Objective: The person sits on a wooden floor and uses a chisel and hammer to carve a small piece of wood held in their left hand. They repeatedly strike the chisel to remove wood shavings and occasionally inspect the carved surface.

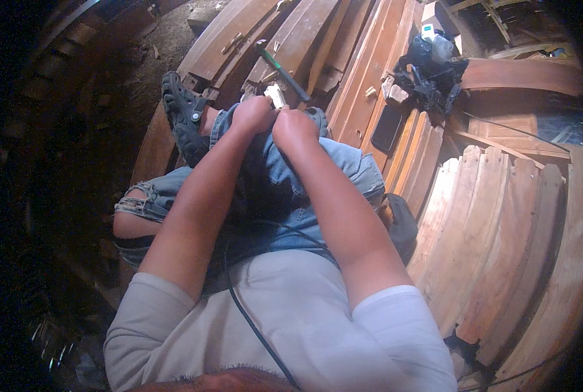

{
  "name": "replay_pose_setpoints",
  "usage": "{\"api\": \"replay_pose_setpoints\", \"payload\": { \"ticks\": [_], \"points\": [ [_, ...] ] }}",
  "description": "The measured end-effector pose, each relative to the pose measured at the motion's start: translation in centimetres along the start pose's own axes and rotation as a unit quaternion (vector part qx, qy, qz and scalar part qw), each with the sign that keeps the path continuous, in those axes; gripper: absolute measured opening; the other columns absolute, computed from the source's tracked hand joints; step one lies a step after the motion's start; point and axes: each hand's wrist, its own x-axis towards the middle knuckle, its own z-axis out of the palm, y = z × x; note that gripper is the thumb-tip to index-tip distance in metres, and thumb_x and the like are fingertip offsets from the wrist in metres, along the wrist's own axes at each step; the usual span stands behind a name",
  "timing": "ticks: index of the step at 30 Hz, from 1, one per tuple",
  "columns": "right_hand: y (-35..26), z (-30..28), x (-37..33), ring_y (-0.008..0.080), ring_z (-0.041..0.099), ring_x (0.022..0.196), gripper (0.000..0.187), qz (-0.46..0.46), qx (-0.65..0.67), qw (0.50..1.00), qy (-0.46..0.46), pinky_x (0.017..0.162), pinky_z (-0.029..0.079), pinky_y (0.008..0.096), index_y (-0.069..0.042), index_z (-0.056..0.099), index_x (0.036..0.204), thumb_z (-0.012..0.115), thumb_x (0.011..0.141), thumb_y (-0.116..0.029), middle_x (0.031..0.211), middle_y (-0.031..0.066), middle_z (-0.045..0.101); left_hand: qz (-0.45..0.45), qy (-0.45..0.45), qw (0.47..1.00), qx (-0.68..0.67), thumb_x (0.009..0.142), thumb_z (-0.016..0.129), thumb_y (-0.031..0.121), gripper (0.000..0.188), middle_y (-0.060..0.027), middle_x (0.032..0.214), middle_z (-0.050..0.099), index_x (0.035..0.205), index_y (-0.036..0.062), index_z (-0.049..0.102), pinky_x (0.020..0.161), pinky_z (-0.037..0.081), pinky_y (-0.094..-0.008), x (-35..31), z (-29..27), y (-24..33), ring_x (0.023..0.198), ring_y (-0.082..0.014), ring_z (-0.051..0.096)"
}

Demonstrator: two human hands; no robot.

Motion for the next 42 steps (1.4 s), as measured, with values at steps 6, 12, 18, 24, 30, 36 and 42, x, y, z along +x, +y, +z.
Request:
{"api": "replay_pose_setpoints", "payload": {
  "ticks": [6,12,18,24,30,36,42],
  "points": [
    [1.0,1.2,3.0,0.0431,0.072,0.116,0.045,-0.009,0.021,1.000,0.014,0.100,0.057,0.0534,-0.003,0.064,0.140,0.047,0.102,-0.020,0.125,0.0280,0.073,-0.005,0.004,1.000,-0.016,0.094,0.072,0.050,0.049,-0.0235,0.113,0.078,0.109,0.0034,0.081,0.092,0.061,-0.0502,0.0,-0.4,0.0,0.106,-0.0388,0.077],
    [0.8,0.9,5.0,0.0418,0.071,0.120,0.046,0.006,0.022,1.000,-0.011,0.103,0.055,0.0524,-0.007,0.065,0.141,0.050,0.101,-0.025,0.129,0.0266,0.072,0.006,0.011,1.000,0.000,0.095,0.067,0.041,0.041,-0.0238,0.114,0.077,0.114,0.0060,0.078,0.094,0.059,-0.0527,0.8,0.5,-0.6,0.109,-0.0409,0.075],
    [0.6,-1.0,-1.4,0.0428,0.073,0.115,0.041,-0.001,0.020,1.000,0.005,0.098,0.057,0.0530,-0.005,0.067,0.136,0.046,0.102,-0.015,0.119,0.0263,0.076,0.015,0.001,1.000,-0.007,0.094,0.071,0.050,0.050,-0.0248,0.111,0.077,0.110,0.0041,0.079,0.092,0.059,-0.0531,-0.5,-0.1,-0.4,0.105,-0.0425,0.075],
    [0.1,-1.9,-5.0,0.0432,0.074,0.109,0.044,0.000,-0.002,1.000,-0.005,0.094,0.058,0.0540,-0.004,0.063,0.141,0.045,0.103,-0.014,0.113,0.0262,0.077,-0.006,-0.002,1.000,-0.005,0.093,0.075,0.051,0.049,-0.0210,0.115,0.079,0.110,0.0048,0.082,0.093,0.061,-0.0490,0.0,0.0,-0.2,0.107,-0.0378,0.077],
    [-0.3,-1.1,-3.8,0.0430,0.073,0.109,0.048,0.025,0.003,1.000,0.003,0.096,0.057,0.0540,-0.007,0.064,0.145,0.044,0.102,-0.015,0.117,0.0258,0.076,0.000,-0.001,1.000,-0.005,0.093,0.075,0.051,0.050,-0.0208,0.115,0.079,0.110,0.0050,0.082,0.092,0.061,-0.0486,-0.1,-0.1,-0.1,0.106,-0.0381,0.077],
    [-0.4,-0.3,0.4,0.0412,0.074,0.112,0.040,0.000,-0.026,1.000,0.005,0.096,0.058,0.0542,-0.003,0.067,0.134,0.045,0.103,-0.017,0.121,0.0243,0.076,-0.002,0.003,1.000,-0.018,0.093,0.074,0.052,0.050,-0.0210,0.115,0.079,0.109,0.0046,0.082,0.091,0.061,-0.0490,0.1,0.1,-0.3,0.105,-0.0382,0.077],
    [-0.3,0.7,4.3,0.0412,0.072,0.117,0.040,0.003,-0.021,1.000,-0.005,0.100,0.057,0.0544,-0.005,0.068,0.132,0.045,0.104,-0.020,0.123,0.0245,0.075,-0.005,0.004,1.000,-0.022,0.093,0.068,0.034,0.035,-0.0224,0.115,0.078,0.107,0.0053,0.082,0.092,0.061,-0.0499,0.6,0.3,-0.6,0.106,-0.0387,0.077]
  ]
}}
